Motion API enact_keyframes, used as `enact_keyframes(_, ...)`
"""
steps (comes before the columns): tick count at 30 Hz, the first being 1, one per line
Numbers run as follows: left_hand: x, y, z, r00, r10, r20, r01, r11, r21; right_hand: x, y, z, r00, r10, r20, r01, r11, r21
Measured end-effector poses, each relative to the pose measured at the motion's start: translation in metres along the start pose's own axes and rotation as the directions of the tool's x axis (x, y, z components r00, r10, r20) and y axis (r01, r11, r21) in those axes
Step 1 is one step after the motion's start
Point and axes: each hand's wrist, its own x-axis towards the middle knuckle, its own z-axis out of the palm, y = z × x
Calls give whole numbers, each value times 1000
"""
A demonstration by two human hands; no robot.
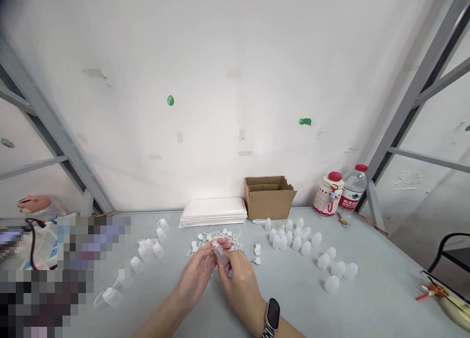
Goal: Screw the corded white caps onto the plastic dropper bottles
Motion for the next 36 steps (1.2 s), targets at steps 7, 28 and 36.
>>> enact_keyframes(7,-2,5,3,999,-26,38,27,999,-16,-1,-3,-1,1000,6,-2,-6,1000,11)
enact_keyframes(28,-1,0,1,998,-55,25,57,996,-72,-1,-6,1,981,185,61,-193,967,166)
enact_keyframes(36,-4,1,5,998,-59,20,60,995,-85,-6,0,3,999,-31,9,32,998,-54)
